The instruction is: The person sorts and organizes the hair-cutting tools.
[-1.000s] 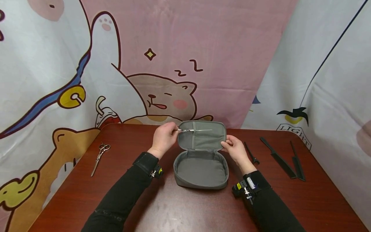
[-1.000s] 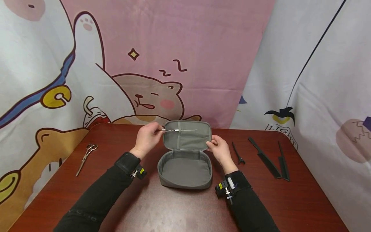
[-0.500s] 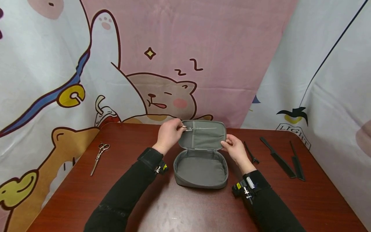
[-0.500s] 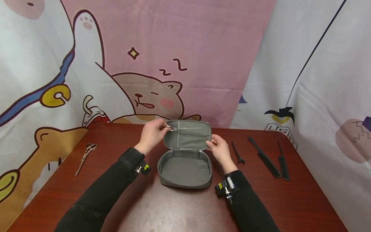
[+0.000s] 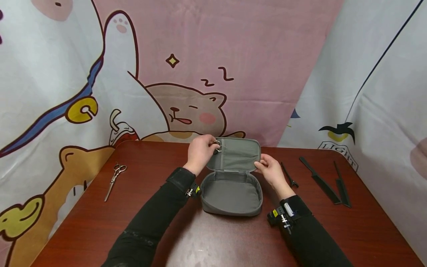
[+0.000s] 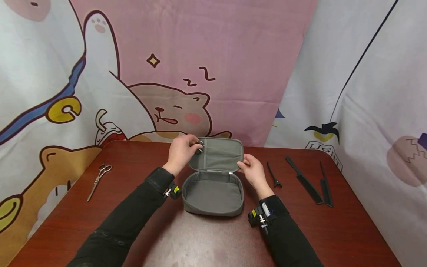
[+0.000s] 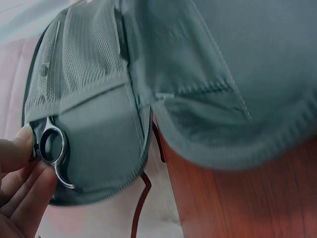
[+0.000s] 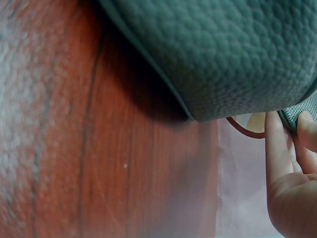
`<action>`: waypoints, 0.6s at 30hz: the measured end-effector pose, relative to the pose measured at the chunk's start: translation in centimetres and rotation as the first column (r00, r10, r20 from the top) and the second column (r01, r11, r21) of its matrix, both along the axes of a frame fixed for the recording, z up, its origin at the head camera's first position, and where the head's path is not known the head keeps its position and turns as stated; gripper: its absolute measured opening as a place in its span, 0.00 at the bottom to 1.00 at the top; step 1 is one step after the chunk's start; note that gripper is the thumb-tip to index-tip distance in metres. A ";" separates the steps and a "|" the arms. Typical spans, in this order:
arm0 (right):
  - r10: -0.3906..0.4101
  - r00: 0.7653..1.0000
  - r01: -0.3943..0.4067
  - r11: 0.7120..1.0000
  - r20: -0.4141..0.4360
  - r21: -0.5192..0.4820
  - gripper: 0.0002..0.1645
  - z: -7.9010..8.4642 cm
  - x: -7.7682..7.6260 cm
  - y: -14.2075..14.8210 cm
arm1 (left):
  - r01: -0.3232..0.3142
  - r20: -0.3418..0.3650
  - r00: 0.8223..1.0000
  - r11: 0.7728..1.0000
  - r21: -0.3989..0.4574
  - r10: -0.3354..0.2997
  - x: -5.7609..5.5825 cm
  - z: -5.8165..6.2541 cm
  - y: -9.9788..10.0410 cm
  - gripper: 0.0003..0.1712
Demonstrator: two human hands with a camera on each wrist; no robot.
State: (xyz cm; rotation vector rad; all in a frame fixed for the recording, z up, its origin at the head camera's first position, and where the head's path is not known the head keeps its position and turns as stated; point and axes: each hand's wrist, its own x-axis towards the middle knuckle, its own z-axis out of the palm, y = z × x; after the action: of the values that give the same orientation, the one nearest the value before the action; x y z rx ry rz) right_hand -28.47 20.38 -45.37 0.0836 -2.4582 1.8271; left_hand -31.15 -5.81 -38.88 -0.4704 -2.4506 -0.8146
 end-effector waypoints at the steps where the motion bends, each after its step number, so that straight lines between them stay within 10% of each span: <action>1: 0.001 1.000 -0.001 1.000 0.000 -0.001 0.17 0.0 0.0 0.0 | 0.003 -0.001 1.000 1.000 -0.005 -0.003 0.0 0.0 0.2 0.08; 18: 0.006 1.000 -0.006 0.999 -0.009 -0.037 0.17 0.0 0.1 -0.1 | -0.002 0.016 1.000 1.000 -0.016 0.002 0.2 -0.3 0.7 0.07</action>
State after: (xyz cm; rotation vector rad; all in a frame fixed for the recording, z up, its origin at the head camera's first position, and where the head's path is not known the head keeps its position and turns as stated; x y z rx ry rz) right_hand -28.36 20.27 -45.33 0.0966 -2.4199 1.8698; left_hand -30.92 -5.07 -39.20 -0.4686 -2.4738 -0.8021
